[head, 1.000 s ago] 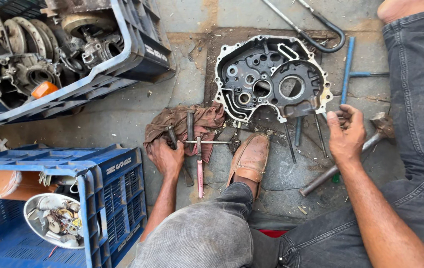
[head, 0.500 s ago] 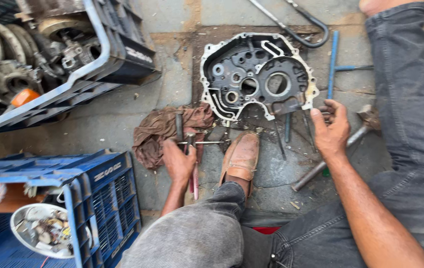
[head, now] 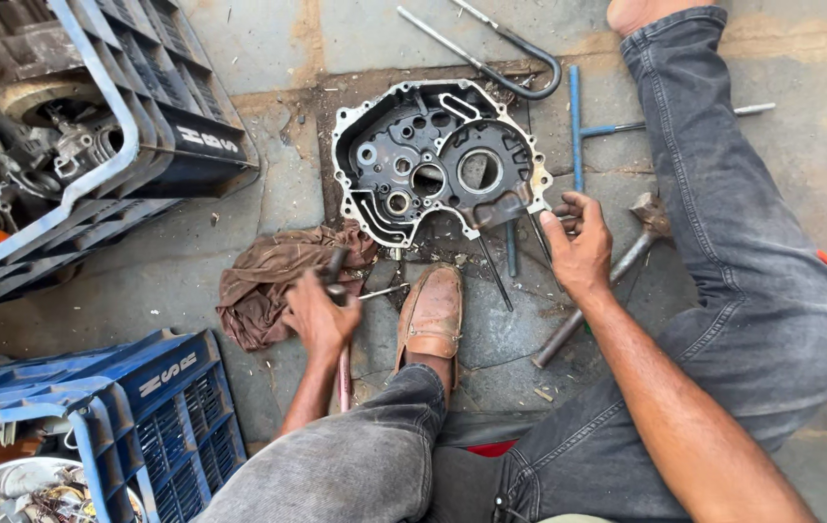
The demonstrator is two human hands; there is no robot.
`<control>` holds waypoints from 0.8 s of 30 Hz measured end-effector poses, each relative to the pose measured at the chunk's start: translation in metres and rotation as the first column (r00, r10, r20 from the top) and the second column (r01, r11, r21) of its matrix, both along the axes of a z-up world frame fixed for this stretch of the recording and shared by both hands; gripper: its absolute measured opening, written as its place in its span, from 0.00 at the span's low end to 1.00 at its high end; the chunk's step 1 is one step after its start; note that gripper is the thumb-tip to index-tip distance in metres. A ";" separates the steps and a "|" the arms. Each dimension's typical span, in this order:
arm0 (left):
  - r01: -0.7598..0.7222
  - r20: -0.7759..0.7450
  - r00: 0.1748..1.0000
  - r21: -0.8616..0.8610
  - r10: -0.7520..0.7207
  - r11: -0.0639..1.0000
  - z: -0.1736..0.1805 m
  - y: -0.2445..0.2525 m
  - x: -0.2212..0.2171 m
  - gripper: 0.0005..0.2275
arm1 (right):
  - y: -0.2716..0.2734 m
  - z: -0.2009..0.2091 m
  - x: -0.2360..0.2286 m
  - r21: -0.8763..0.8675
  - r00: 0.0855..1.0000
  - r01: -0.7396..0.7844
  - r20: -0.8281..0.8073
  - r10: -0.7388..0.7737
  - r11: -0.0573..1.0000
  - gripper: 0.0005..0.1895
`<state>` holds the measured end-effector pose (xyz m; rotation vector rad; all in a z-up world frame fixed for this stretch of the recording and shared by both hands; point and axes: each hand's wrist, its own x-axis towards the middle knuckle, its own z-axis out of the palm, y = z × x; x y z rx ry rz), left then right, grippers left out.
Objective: The person uses a hammer and chisel to chip away at a metal engine casing on the floor, then uses pliers to remove small pieces. The person wipes the casing with a cloth and continues chipping and prying at different areas.
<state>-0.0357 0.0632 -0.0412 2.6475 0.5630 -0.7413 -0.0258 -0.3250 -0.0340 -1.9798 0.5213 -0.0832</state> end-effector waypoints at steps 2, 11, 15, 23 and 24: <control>-0.002 0.127 0.992 -0.096 0.014 0.995 0.001 -0.008 -0.007 0.30 | 0.000 0.000 -0.001 0.000 1.000 0.003 0.031 -0.003 1.000 0.23; 0.023 0.514 0.842 0.269 -0.164 0.963 -0.029 0.082 0.014 0.42 | -0.004 0.004 0.001 -0.032 1.000 -0.025 -0.001 0.025 0.999 0.24; 0.074 0.307 0.937 0.299 -0.169 0.951 -0.039 0.106 0.003 0.17 | -0.001 0.009 0.000 -0.009 0.999 -0.017 -0.048 0.017 1.000 0.24; -0.315 0.574 0.670 -0.355 0.471 0.880 -0.002 0.115 -0.020 0.12 | 0.001 0.018 0.002 0.000 0.999 -0.016 0.041 0.016 1.000 0.23; -0.204 0.674 0.657 -0.270 0.336 0.941 0.011 0.119 -0.021 0.06 | 0.003 0.020 0.004 0.014 0.999 -0.005 0.046 0.004 1.000 0.23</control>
